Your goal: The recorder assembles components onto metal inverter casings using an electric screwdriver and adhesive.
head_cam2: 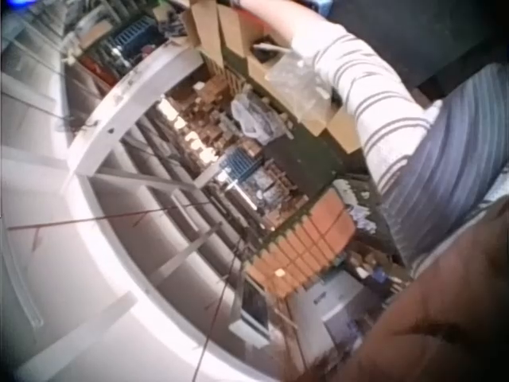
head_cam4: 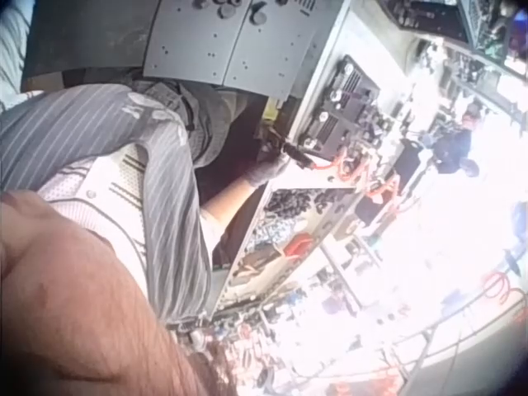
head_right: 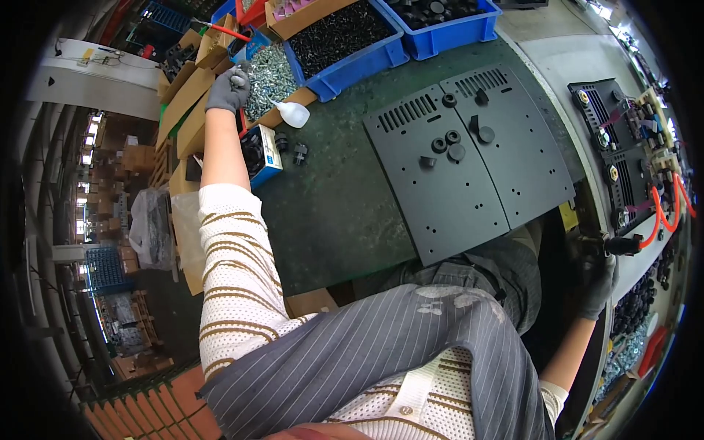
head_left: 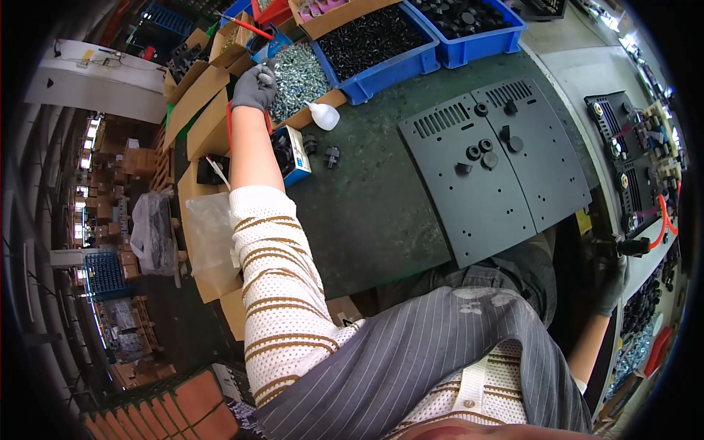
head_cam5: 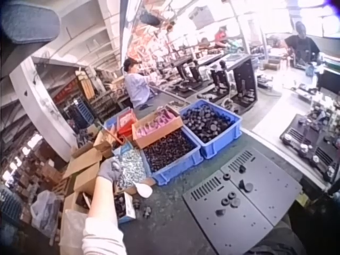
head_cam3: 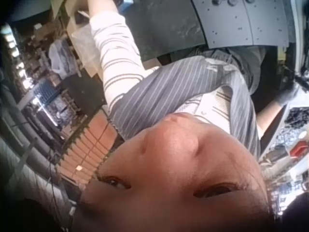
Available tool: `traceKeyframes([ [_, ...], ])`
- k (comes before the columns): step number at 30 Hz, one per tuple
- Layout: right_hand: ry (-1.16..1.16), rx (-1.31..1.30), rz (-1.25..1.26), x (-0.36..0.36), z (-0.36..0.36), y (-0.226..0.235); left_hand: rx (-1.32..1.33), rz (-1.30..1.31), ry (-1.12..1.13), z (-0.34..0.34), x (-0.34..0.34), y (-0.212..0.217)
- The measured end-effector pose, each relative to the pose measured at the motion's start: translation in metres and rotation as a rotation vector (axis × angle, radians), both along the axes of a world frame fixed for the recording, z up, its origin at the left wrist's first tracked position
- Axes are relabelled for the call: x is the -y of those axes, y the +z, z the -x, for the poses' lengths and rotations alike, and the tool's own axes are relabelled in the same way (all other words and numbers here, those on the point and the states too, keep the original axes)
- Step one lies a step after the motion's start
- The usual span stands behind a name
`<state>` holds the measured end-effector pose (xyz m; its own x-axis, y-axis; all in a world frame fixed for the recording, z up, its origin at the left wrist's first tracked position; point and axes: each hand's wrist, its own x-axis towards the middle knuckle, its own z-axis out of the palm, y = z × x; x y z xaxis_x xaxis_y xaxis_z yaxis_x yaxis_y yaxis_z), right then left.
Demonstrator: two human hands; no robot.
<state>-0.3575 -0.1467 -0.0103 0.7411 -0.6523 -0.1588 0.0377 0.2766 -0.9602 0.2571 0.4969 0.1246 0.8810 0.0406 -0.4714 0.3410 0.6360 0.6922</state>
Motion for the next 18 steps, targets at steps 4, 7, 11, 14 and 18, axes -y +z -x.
traceKeyframes([
  [4, -0.054, -0.076, 0.177, 0.007, 0.001, -0.002, 0.106, 0.003, -0.081, 0.006, 0.003, 0.001],
  [7, -0.021, -0.039, 0.183, -0.005, 0.0, -0.004, 0.12, 0.0, -0.195, 0.008, 0.0, 0.0],
  [11, 0.152, 0.003, 0.267, -0.02, -0.003, -0.014, 0.141, 0.184, -0.124, 0.007, -0.005, -0.001],
  [14, 0.144, -0.013, 0.373, -0.015, -0.004, -0.027, 0.133, 0.401, -0.144, 0.011, -0.007, 0.001],
  [18, 0.03, -0.083, 0.46, -0.007, -0.008, -0.041, 0.073, 0.477, -0.005, 0.026, -0.006, 0.005],
])
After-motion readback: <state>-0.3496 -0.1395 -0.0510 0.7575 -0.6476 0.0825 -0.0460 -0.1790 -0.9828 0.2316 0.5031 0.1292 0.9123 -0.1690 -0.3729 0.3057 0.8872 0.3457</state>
